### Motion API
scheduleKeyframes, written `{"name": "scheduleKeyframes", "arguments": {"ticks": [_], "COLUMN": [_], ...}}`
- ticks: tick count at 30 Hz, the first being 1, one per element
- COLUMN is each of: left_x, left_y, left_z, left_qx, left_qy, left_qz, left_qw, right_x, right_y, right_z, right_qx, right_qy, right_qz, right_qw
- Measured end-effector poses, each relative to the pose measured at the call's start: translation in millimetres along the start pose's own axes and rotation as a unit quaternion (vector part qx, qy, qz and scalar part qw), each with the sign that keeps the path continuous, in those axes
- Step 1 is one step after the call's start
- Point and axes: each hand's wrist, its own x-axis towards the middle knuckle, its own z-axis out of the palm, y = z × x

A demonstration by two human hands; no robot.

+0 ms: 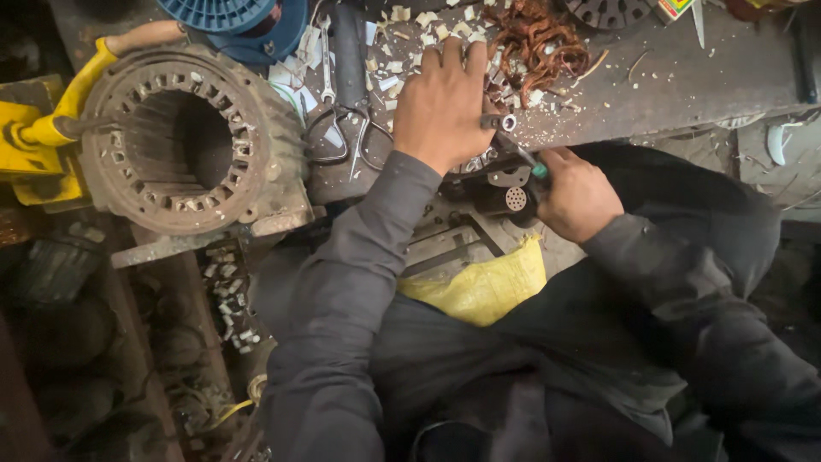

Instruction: The person uses pliers to strip copper wire from a motor stator, pulling the wire out of the slots and placing it on the workbench. The person continues to remove wire from multiple slots throughout the clip.

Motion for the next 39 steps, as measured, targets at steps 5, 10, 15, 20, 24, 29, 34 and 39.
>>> {"name": "scheduleKeyframes", "arguments": {"ticks": [5, 10, 15, 20, 24, 29, 34, 39], "left_x": [8.9, -2.9, -9.5, -11.9, -13.8, -15.6, -15.3, -14.0], "left_y": [6.2, 11.3, 7.2, -0.7, -4.0, -3.0, -2.0, -4.5], "left_z": [-17.8, -15.8, -1.5, 3.7, -2.6, -9.5, -16.4, -26.6], "left_qx": [0.022, 0.004, 0.038, 0.051, 0.033, 0.032, -0.059, -0.084], "left_qy": [-0.05, -0.033, 0.016, 0.051, 0.014, 0.007, -0.001, -0.077], "left_qz": [-0.017, -0.028, -0.014, -0.032, -0.087, -0.089, -0.064, -0.092], "left_qw": [0.998, 0.999, 0.999, 0.997, 0.996, 0.995, 0.996, 0.989], "right_x": [14.1, 1.2, -20.3, -29.3, -24.9, -22.5, -21.4, -16.8], "right_y": [12.0, 5.3, -7.7, -22.1, -38.2, -50.6, -56.0, -59.4], "right_z": [17.5, 20.5, 7.4, -10.8, -22.2, -27.6, -27.6, -28.4], "right_qx": [0.173, 0.203, 0.079, -0.004, -0.048, -0.099, -0.162, -0.234], "right_qy": [-0.002, -0.002, 0.034, 0.049, 0.062, 0.071, 0.079, 0.08], "right_qz": [0.059, 0.061, 0.021, 0.013, 0.02, 0.016, 0.012, 0.043], "right_qw": [0.983, 0.977, 0.996, 0.999, 0.997, 0.992, 0.984, 0.968]}}
